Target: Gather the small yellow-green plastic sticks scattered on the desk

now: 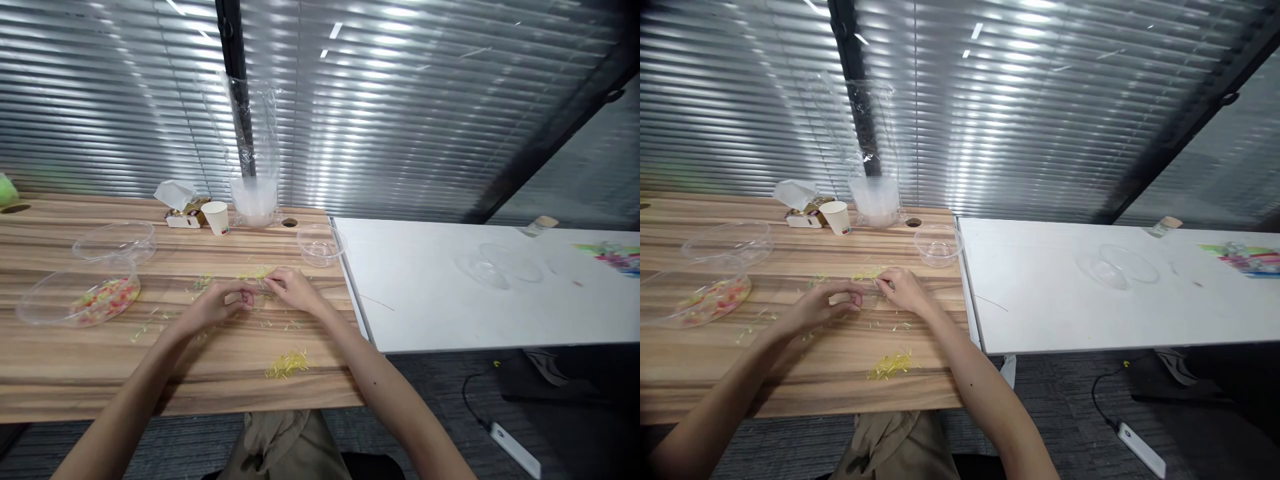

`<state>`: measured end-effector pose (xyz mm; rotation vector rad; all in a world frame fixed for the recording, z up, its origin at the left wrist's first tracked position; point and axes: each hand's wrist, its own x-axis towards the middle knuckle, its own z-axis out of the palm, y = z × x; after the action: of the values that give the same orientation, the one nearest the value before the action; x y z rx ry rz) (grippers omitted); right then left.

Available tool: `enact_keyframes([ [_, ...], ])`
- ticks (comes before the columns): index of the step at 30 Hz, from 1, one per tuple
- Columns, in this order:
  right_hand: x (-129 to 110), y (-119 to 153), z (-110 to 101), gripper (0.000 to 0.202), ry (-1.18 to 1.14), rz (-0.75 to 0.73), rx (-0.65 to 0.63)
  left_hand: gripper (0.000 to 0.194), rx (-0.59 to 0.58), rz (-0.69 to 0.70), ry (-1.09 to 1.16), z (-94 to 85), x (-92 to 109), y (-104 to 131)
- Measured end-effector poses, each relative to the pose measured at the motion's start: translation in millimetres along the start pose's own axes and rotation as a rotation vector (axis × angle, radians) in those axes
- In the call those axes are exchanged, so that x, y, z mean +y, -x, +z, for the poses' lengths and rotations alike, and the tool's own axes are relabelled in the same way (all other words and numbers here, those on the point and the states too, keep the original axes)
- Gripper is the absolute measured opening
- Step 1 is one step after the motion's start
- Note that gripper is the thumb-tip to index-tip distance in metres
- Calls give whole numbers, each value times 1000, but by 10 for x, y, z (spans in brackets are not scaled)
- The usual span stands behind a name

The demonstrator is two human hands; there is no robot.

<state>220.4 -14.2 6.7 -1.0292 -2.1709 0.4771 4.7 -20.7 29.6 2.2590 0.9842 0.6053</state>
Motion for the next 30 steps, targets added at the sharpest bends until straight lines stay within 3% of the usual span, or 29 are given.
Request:
enact_keyframes([
  [8,20,-5,8,21,4,-25,40,22,-50,52,150,127,-27,3],
  [13,28,-2,-11,19,-3,-6,36,18,-200,75,349,363,109,30],
  [17,39,-5,-12,18,-5,19,30,15,-309,222,308,513,305,51],
  [20,46,-11,-10,19,-6,26,23,19,-329,312,241,542,358,53],
  [23,41,-11,-12,18,-5,30,11,20,-238,324,222,498,297,40],
  [30,31,-1,3,22,25,20,-5,25,85,193,63,208,75,-1],
])
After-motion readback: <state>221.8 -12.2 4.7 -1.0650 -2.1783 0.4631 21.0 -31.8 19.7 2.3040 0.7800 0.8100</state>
